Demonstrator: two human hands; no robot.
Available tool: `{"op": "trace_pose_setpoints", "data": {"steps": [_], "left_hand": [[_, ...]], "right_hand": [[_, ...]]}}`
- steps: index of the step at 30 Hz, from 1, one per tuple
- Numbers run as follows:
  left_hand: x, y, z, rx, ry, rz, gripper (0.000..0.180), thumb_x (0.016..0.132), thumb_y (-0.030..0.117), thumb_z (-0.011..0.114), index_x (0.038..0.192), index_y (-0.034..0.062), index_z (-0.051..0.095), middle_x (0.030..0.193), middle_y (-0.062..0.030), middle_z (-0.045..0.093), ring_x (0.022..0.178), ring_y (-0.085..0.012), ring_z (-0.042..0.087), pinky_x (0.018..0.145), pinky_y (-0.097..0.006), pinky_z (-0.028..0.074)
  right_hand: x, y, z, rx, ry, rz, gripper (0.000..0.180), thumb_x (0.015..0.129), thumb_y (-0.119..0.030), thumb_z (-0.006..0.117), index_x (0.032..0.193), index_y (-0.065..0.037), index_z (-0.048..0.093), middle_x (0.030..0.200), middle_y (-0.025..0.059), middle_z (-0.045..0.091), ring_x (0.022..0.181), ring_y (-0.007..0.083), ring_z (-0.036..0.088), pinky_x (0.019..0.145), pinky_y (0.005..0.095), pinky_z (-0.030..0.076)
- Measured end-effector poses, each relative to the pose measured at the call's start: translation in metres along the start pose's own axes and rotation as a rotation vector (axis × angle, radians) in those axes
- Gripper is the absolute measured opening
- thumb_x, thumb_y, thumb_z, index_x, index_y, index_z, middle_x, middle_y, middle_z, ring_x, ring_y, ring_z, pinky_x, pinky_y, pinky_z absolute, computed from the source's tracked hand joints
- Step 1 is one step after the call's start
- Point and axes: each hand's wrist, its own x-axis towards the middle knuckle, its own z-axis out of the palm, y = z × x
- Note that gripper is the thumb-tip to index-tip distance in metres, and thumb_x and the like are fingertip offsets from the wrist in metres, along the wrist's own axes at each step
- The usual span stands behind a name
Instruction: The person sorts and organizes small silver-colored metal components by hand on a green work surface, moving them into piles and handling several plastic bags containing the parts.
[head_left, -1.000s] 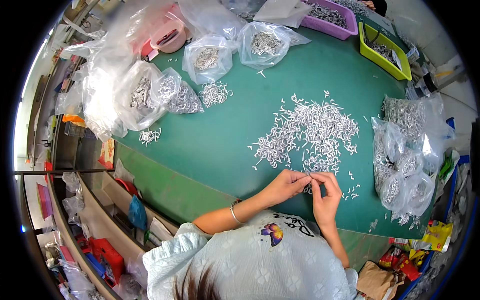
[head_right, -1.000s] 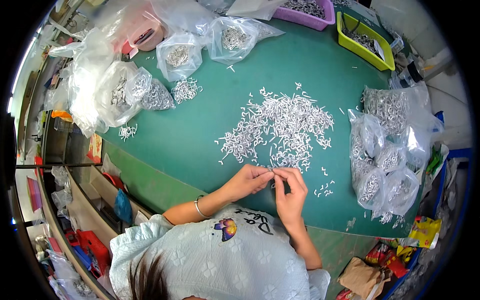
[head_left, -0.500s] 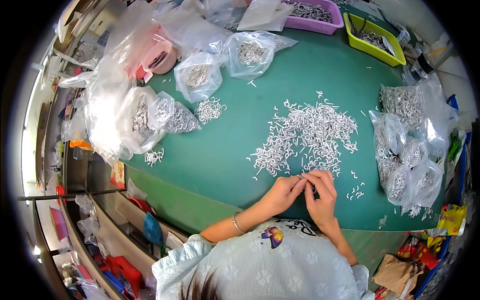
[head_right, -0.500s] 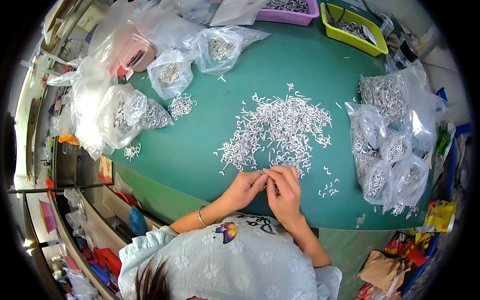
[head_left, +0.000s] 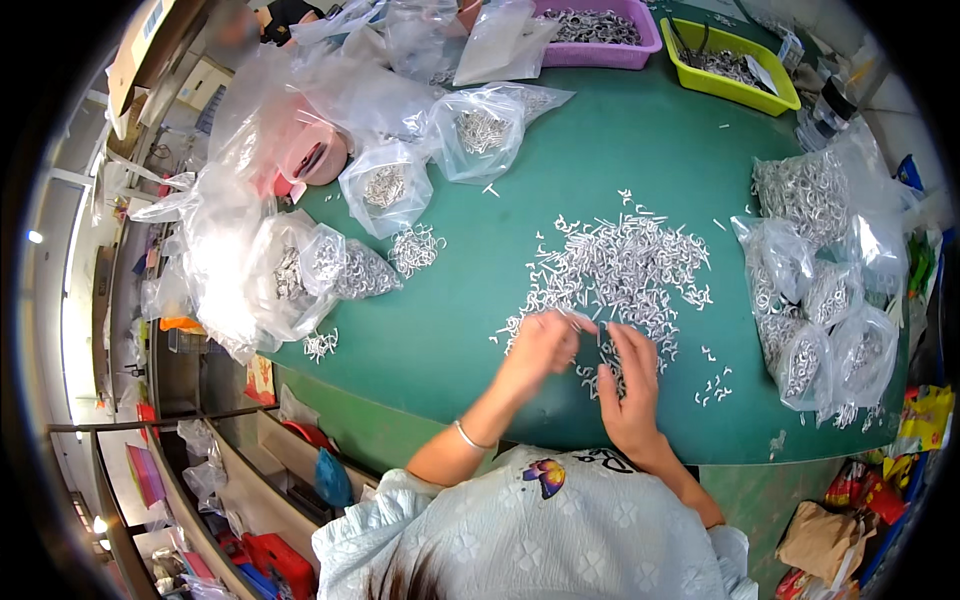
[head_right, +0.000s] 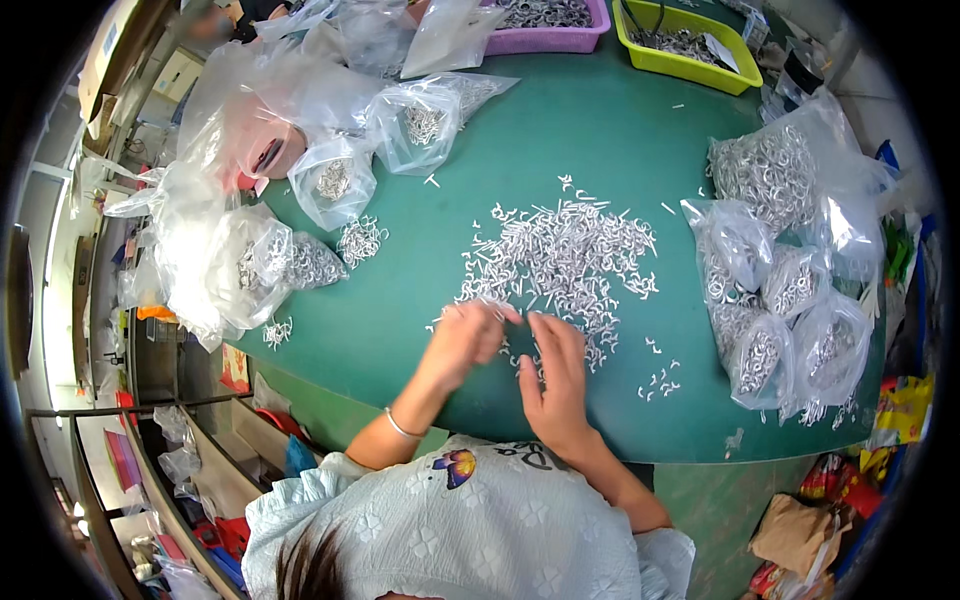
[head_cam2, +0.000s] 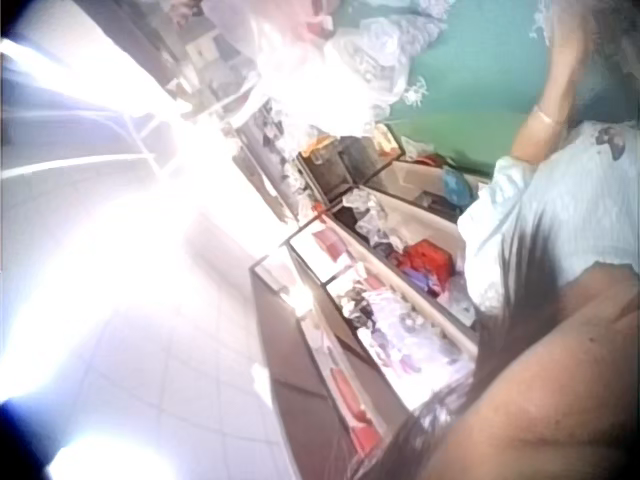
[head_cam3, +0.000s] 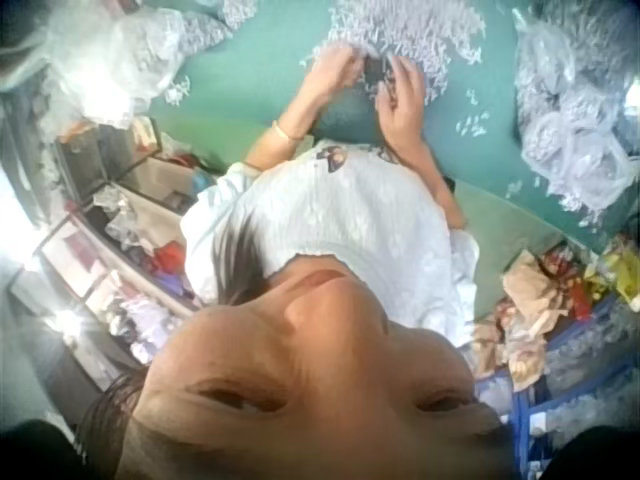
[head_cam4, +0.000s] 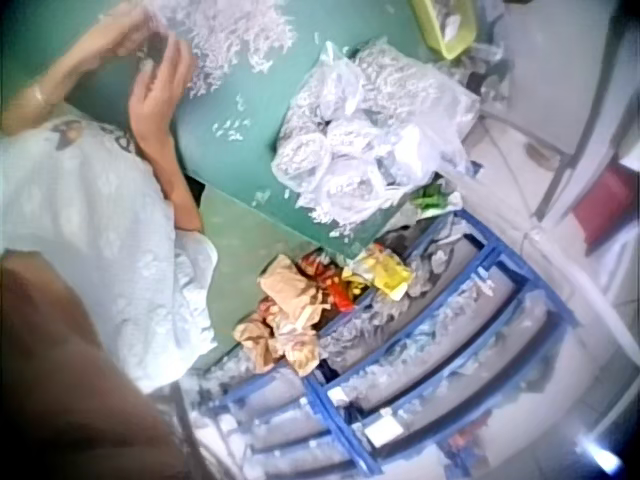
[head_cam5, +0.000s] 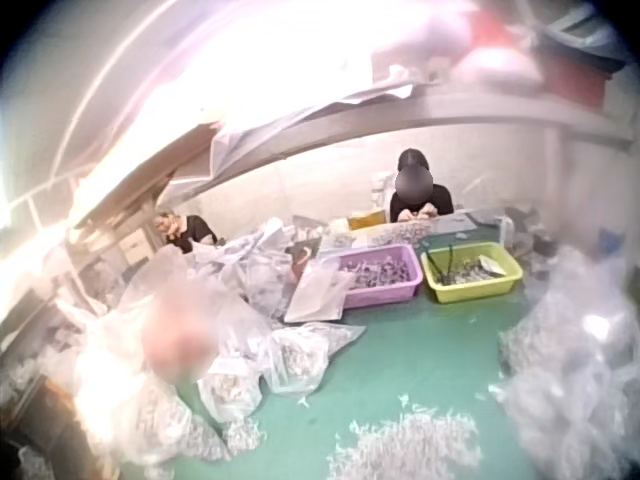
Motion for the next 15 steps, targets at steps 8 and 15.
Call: {"op": "trace_pose_setpoints", "data": {"steps": [8,15], "left_hand": [[0.159,0.130,-0.125,0.000,0.202,0.156,0.036,0.100,0.023,0.044,0.106,-0.0086,0.060,0.054,0.0039,0.041,0.043,-0.0071,0.034,0.040,-0.025,0.027],[0.163,0.087,-0.108,1.160,0.444,0.677,0.026,0.096,0.019,0.050,0.113,0.0007,0.058,0.065,-0.0146,0.059,0.062,-0.0273,0.059,0.057,-0.038,0.047]], "right_hand": [[0.003,0.004,-0.011,0.055,-0.218,0.003,0.033,0.082,0.001,0.061,0.116,0.000,0.059,0.111,0.0140,0.056,0.100,0.0321,0.055,0.087,0.0377,0.045],[0.034,0.030,-0.041,-0.119,-0.436,-0.020,0.033,0.086,-0.010,0.061,0.118,-0.002,0.058,0.122,0.0145,0.056,0.112,0.0333,0.053,0.096,0.0405,0.042]]}}
